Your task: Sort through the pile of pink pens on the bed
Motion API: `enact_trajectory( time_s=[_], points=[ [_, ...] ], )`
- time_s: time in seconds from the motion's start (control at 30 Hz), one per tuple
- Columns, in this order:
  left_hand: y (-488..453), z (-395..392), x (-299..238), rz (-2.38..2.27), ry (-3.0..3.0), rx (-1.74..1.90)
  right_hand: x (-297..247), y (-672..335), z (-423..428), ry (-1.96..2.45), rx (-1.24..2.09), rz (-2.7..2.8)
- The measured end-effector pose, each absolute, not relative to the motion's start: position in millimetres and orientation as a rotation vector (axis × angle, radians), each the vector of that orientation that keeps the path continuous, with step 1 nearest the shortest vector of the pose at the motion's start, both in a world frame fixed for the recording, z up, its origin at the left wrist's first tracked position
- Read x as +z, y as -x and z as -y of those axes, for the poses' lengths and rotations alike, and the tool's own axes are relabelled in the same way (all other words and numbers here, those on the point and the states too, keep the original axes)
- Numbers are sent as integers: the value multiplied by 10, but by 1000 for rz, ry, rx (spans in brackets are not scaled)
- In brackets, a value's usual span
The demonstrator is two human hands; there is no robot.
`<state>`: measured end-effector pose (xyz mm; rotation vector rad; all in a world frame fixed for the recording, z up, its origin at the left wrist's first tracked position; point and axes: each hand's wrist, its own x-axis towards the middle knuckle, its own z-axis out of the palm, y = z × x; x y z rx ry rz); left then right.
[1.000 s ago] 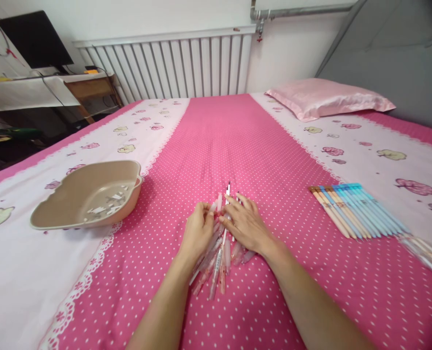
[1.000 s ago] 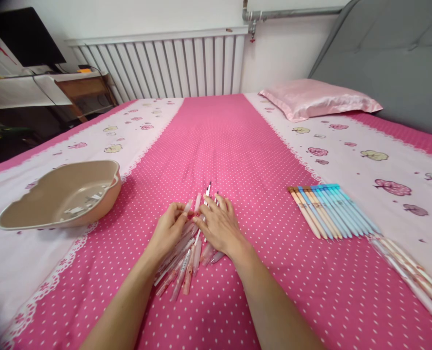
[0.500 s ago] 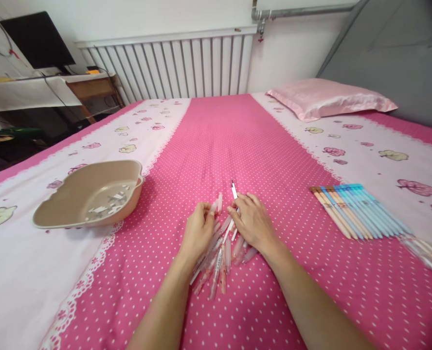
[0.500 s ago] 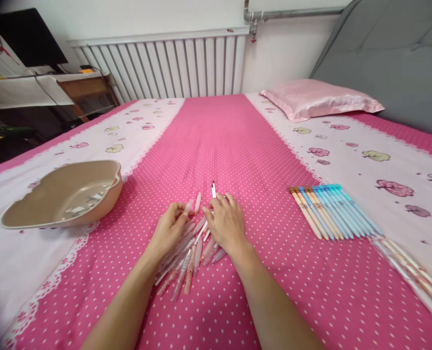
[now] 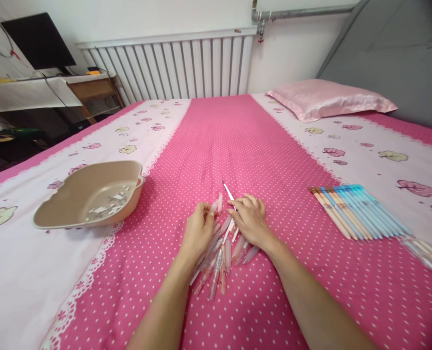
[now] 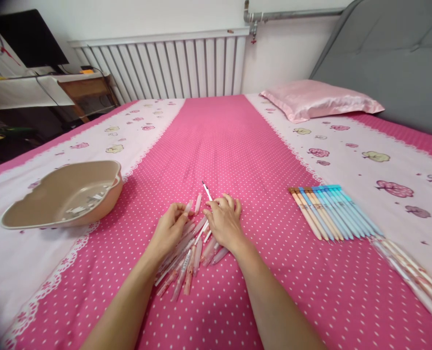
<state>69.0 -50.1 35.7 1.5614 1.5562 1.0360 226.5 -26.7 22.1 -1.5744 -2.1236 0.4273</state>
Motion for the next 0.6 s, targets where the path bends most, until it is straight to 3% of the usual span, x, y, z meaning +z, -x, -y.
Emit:
enact_trajectory(
  time_s=[0.4,0.6],
  points=[
    [-664,484,318,-1561,-1571,1037,258,-2306,153,1374,708,1620],
    [-652,491,353,-1565,-1560,1032,535,-2350,240,1329,1042,1269]
  ],
)
